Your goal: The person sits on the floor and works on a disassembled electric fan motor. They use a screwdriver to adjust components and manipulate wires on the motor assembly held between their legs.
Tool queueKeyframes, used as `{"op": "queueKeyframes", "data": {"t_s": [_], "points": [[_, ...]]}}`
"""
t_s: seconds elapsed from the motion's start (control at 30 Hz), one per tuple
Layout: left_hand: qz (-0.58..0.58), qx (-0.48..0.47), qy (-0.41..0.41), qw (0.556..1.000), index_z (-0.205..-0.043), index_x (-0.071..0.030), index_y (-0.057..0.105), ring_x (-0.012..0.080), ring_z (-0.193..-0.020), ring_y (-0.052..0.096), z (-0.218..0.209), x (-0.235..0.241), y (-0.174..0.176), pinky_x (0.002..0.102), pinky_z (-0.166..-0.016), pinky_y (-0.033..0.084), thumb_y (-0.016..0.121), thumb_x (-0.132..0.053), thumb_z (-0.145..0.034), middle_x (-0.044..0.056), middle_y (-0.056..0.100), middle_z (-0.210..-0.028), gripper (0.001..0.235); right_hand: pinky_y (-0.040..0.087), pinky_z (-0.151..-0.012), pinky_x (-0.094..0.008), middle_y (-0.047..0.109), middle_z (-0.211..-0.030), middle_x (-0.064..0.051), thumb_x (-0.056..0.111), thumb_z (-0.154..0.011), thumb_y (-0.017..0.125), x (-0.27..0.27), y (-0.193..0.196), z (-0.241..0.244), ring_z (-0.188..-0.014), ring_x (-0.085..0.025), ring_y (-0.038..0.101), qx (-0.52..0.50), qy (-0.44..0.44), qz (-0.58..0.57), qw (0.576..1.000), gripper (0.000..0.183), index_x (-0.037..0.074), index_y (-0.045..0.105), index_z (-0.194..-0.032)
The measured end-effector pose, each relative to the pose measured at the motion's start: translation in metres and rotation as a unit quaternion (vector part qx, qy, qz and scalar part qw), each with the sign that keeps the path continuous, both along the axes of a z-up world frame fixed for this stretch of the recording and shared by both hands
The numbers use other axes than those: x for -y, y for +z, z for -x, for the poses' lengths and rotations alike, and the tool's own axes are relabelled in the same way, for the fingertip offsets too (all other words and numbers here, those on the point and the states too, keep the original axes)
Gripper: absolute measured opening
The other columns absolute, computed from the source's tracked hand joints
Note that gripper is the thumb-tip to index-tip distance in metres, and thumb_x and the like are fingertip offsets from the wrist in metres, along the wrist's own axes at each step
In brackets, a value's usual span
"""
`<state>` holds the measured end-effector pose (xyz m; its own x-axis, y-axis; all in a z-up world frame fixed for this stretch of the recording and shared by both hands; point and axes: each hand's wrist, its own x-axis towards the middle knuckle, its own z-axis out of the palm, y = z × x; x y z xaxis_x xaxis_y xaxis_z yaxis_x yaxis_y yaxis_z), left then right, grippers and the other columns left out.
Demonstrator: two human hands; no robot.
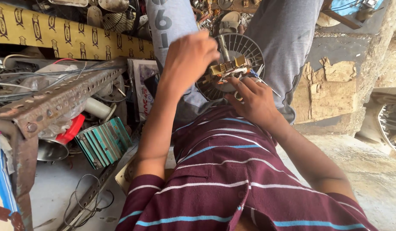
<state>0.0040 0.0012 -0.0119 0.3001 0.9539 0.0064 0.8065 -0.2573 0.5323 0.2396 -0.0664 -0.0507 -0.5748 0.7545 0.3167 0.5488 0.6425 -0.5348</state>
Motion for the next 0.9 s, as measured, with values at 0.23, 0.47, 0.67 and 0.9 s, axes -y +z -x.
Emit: {"op": "queueKeyframes", "data": {"t_s": [0.23, 0.47, 0.67, 0.9], "points": [[-0.174, -0.018, -0.027, 0.984, -0.072, -0.006, 0.072, 0.0229, -0.075, 0.068, -0.021, -0.070, -0.039, 0.043, -0.077, 0.053, 0.085, -0.027, -0.079, 0.007, 0.066, -0.078, 0.026, 0.048, -0.062, -0.034, 0.065, -0.078, -0.007, 0.022, -0.091, 0.090, -0.064, 0.013, -0.002, -0.067, -0.019, 0.063, -0.073, -0.061, 0.020, 0.995, 0.027, 0.008, 0.069, -0.100], [-0.231, -0.072, -0.013, 0.970, -0.083, -0.005, 0.070, 0.0228, -0.089, 0.067, -0.042, -0.021, 0.012, 0.045, -0.081, 0.049, 0.079, -0.012, -0.089, 0.011, 0.064, -0.094, 0.012, 0.055, -0.082, -0.033, 0.074, -0.095, -0.007, 0.007, -0.094, 0.077, -0.170, -0.028, -0.003, -0.085, -0.016, 0.067, -0.159, 0.226, 0.299, 0.913, 0.015, 0.001, 0.076, -0.108], [0.029, -0.017, -0.173, 0.984, -0.103, -0.003, 0.071, 0.0322, -0.095, 0.064, -0.038, 0.083, 0.030, 0.048, -0.081, 0.047, 0.077, -0.020, -0.074, 0.014, 0.063, -0.097, 0.034, 0.052, -0.071, -0.037, 0.070, -0.096, -0.011, 0.009, -0.090, 0.082, -0.128, -0.010, -0.028, -0.082, -0.025, 0.068, -0.058, 0.090, 0.055, 0.993, 0.015, 0.007, 0.077, -0.104], [0.003, -0.062, -0.061, 0.996, -0.082, -0.007, 0.073, 0.0301, -0.086, 0.067, -0.007, 0.061, 0.029, 0.045, -0.078, 0.053, 0.077, -0.019, -0.089, 0.013, 0.064, -0.091, 0.015, 0.048, -0.059, -0.037, 0.061, -0.085, -0.004, 0.015, -0.087, 0.084, -0.008, -0.013, -0.011, -0.069, -0.021, 0.061, -0.011, 0.000, -0.051, 0.999, 0.039, 0.010, 0.075, -0.124]]}}
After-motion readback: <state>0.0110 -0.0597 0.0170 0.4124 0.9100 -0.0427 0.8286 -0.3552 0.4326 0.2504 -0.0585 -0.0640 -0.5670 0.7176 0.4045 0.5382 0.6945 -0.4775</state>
